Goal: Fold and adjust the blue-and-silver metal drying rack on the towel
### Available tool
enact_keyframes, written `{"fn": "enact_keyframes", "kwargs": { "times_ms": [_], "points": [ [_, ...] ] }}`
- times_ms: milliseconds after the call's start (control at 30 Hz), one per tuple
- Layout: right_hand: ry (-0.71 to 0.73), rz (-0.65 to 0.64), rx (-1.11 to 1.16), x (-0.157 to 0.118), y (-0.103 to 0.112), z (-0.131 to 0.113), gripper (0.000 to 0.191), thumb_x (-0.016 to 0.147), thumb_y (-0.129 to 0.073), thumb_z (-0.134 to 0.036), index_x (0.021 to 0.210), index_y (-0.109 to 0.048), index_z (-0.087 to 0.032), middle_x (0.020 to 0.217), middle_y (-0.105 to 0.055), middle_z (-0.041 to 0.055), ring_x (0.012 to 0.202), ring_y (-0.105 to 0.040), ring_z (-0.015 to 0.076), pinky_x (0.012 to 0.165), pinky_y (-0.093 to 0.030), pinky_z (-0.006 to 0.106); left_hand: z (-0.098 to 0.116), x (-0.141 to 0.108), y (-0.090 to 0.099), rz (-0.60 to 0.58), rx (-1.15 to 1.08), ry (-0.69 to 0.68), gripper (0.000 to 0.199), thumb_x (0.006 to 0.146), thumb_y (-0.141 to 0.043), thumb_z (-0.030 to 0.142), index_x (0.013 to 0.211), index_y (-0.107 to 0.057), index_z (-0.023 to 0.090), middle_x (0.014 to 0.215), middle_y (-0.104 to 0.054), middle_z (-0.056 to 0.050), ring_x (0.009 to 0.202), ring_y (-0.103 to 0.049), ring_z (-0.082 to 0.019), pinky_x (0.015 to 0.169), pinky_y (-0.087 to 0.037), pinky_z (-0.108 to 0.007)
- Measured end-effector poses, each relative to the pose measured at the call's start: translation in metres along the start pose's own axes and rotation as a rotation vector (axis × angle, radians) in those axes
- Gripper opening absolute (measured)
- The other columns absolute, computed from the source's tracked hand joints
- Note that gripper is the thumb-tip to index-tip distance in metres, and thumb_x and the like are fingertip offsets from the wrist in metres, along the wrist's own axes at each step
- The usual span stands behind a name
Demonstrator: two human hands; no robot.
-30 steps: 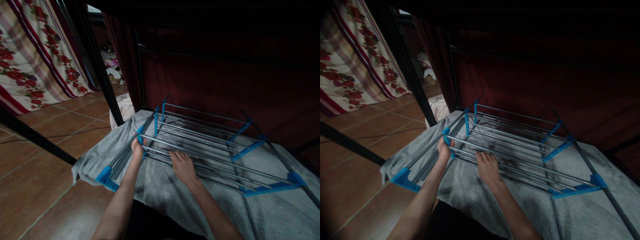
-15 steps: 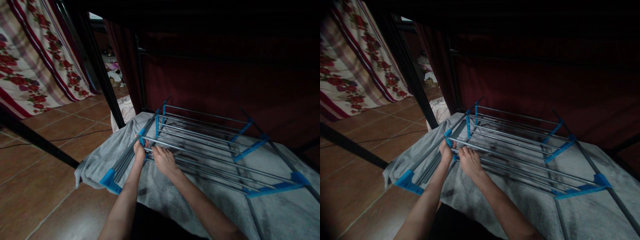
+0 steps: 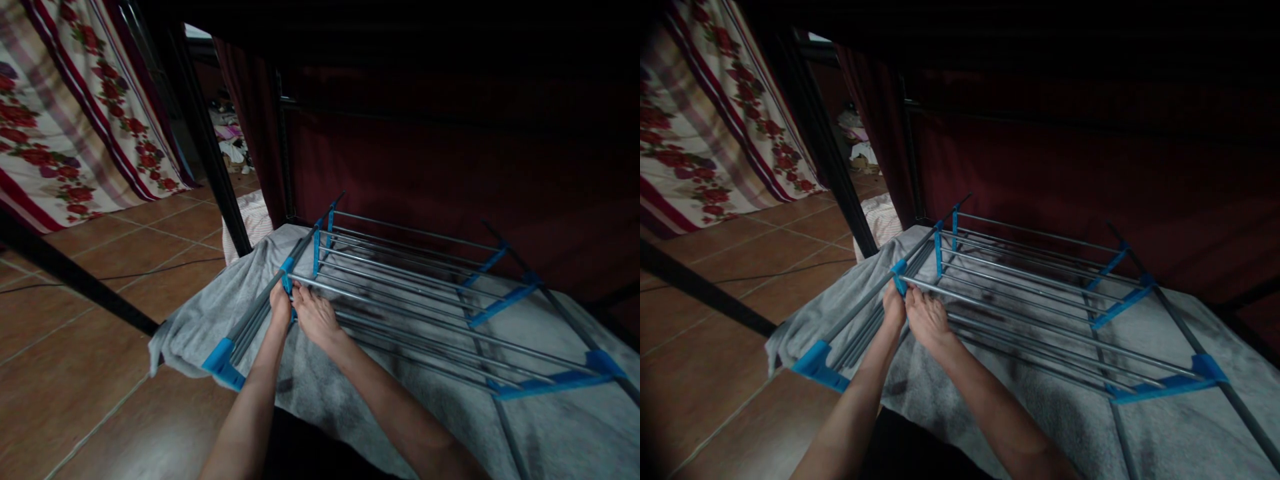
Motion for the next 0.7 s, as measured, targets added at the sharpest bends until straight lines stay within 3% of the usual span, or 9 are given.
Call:
{"fn": "enact_keyframes", "kwargs": {
  "times_ms": [267, 467, 700],
  "points": [
    [0.007, -0.042, 0.002, 0.0, 0.001, 0.003, 0.045, 0.107, -0.03, -0.015, 0.148, -0.047, -0.017, 0.138, -0.063, 0.0133, 0.109, -0.067, 0.0197, 0.089, -0.057, 0.032, 0.003, -0.002, -0.002, 0.043, -0.018, 0.054, 0.041, 0.079, -0.063, 0.06, 0.067, -0.056, 0.022, 0.064, -0.053, 0.003, 0.064, -0.047, -0.016, 0.07, -0.049, -0.029],
    [0.0, -0.037, 0.036, 0.001, -0.002, 0.004, 0.045, 0.107, -0.028, -0.016, 0.148, -0.047, -0.016, 0.132, -0.066, 0.0123, 0.104, -0.068, 0.0219, 0.084, -0.058, 0.035, 0.008, -0.004, -0.005, 0.045, 0.041, -0.034, 0.04, 0.083, -0.057, 0.058, 0.068, -0.054, 0.022, 0.064, -0.052, 0.003, 0.065, -0.046, -0.016, 0.072, -0.048, -0.03],
    [0.073, 0.121, 0.059, -0.008, -0.003, 0.007, 0.041, 0.106, -0.034, -0.015, 0.143, -0.051, -0.012, 0.124, -0.068, 0.0141, 0.114, -0.061, 0.0242, 0.103, -0.05, 0.041, 0.008, -0.002, -0.011, 0.091, 0.05, -0.034, 0.043, 0.094, -0.048, 0.057, 0.069, -0.053, 0.023, 0.058, -0.05, 0.001, 0.059, -0.046, -0.017, 0.064, -0.048, -0.032]
  ]
}}
Point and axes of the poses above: each hand's wrist, its own x-axis towards the middle knuckle, its own y-axis out of the back of the hand, z = x × y, the point moved 3 cm from there along x, towards the middle knuckle
